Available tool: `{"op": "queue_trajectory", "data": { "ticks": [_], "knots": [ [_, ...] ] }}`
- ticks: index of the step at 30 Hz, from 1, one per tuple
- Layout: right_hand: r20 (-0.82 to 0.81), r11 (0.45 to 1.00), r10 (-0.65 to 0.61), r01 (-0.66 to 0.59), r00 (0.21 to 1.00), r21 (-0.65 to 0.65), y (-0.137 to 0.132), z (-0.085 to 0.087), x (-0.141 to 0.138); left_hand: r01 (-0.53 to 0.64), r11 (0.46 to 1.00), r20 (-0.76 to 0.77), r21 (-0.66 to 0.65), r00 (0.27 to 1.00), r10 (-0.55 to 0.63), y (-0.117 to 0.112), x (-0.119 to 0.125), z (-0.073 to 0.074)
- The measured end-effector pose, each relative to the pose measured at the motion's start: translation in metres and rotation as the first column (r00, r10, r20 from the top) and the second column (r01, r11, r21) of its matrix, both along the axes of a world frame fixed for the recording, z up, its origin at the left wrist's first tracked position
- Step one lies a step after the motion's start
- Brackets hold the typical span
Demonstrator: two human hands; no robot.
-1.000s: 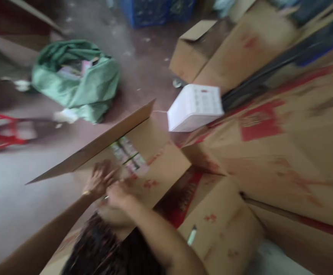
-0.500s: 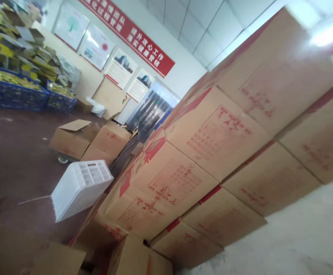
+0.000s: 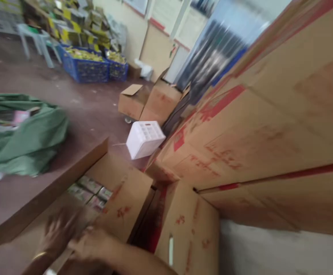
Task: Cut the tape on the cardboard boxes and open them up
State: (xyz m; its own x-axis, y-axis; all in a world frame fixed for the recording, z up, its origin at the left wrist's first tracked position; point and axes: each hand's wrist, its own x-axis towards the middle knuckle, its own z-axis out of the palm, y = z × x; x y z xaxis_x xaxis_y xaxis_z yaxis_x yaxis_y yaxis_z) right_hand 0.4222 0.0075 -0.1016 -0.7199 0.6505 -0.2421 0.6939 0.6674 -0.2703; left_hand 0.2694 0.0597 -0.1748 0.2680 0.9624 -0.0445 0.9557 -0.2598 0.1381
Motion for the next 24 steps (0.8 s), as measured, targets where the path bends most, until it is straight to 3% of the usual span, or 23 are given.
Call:
{"op": "queue_trajectory", "data": {
  "ticks": [2, 5, 9, 11, 14, 18, 24],
  "knots": [
    [-0.021, 0.997, 0.060, -0.061, 0.998, -0.044, -0.001, -0.003, -0.011, -0.053, 0.997, -0.090, -0.065, 0.995, 0.047, -0.020, -0.032, 0.000],
    [0.046, 0.998, -0.003, 0.005, 0.999, -0.062, 0.030, -0.003, 0.011, -0.051, 0.998, 0.010, -0.029, 0.999, 0.051, 0.001, -0.020, 0.005],
    [0.200, 0.979, -0.179, 0.195, 0.963, -0.062, 0.076, -0.008, 0.051, 0.154, 0.986, 0.133, 0.065, 0.978, -0.161, 0.070, 0.050, 0.022],
    [0.191, 0.971, -0.222, 0.235, 0.956, -0.049, 0.085, -0.012, 0.060, 0.238, 0.971, 0.099, 0.023, 0.966, -0.239, 0.101, 0.091, 0.028],
    [0.156, 0.978, -0.177, 0.191, 0.972, -0.083, 0.078, -0.013, 0.063, 0.298, 0.948, 0.005, -0.113, 0.954, -0.300, 0.129, 0.139, 0.022],
    [0.006, 0.997, -0.062, 0.062, 0.998, -0.045, 0.059, -0.004, 0.079, 0.281, 0.948, -0.098, -0.152, 0.950, -0.298, 0.134, 0.161, 0.006],
    [-0.153, 0.993, -0.113, 0.115, 0.982, 0.000, 0.044, 0.007, 0.103, 0.250, 0.954, -0.189, -0.165, 0.942, -0.279, 0.123, 0.160, 0.006]
  ]
}}
